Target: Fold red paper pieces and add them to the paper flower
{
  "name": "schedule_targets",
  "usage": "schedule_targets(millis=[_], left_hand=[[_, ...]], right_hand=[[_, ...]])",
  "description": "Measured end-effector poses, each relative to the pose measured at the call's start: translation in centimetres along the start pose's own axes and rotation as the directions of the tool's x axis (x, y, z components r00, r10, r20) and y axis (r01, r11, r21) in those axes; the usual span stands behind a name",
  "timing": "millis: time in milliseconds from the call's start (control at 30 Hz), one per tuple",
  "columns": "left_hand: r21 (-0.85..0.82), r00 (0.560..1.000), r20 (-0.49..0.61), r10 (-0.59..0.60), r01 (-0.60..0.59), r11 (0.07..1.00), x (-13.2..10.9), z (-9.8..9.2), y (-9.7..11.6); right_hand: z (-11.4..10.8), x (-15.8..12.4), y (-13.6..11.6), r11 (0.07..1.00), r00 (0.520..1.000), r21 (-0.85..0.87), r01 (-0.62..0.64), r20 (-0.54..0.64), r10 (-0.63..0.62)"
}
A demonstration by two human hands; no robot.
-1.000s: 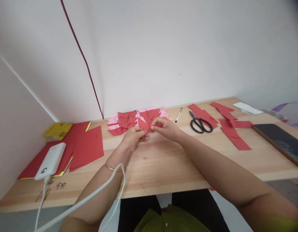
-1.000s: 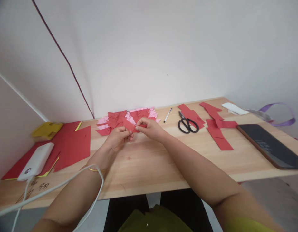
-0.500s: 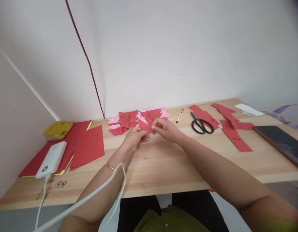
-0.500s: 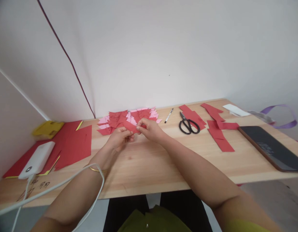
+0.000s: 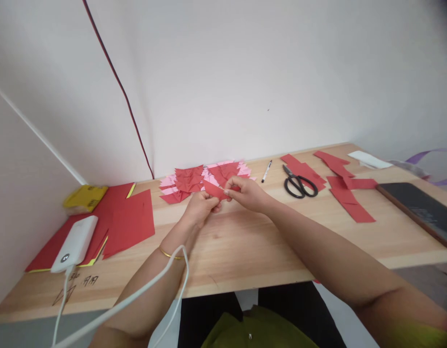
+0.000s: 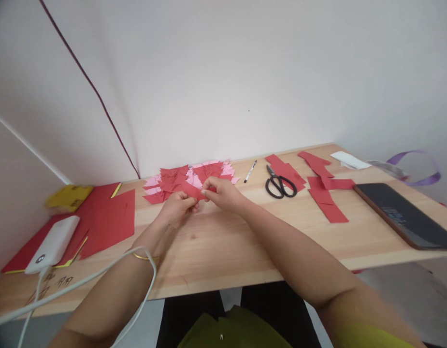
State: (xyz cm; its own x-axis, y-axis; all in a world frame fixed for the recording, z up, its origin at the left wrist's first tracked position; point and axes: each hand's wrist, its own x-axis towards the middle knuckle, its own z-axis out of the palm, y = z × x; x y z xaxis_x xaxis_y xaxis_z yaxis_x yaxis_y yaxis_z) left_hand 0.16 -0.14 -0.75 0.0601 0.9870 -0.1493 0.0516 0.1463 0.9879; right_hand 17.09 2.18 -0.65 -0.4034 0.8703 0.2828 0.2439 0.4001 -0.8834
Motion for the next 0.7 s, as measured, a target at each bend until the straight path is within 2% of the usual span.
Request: schedule_targets(millis=[300,700], left_hand=[[-0.139,0.998,0.070,-0.004,0.014,0.990,-0.02,0.30,-0.67],[-0.076,0.996,-0.068,0.060,-0.065,0.995,-0.36,0.59,-0.05]], right_hand=[[-0.37,0.21,0.27,1.000,1.000,0.011,-0.023,0.005,0.023],[-0.06,0.16,0.18,0.997,1.000,0.080,-0.004,0.009,0.003]])
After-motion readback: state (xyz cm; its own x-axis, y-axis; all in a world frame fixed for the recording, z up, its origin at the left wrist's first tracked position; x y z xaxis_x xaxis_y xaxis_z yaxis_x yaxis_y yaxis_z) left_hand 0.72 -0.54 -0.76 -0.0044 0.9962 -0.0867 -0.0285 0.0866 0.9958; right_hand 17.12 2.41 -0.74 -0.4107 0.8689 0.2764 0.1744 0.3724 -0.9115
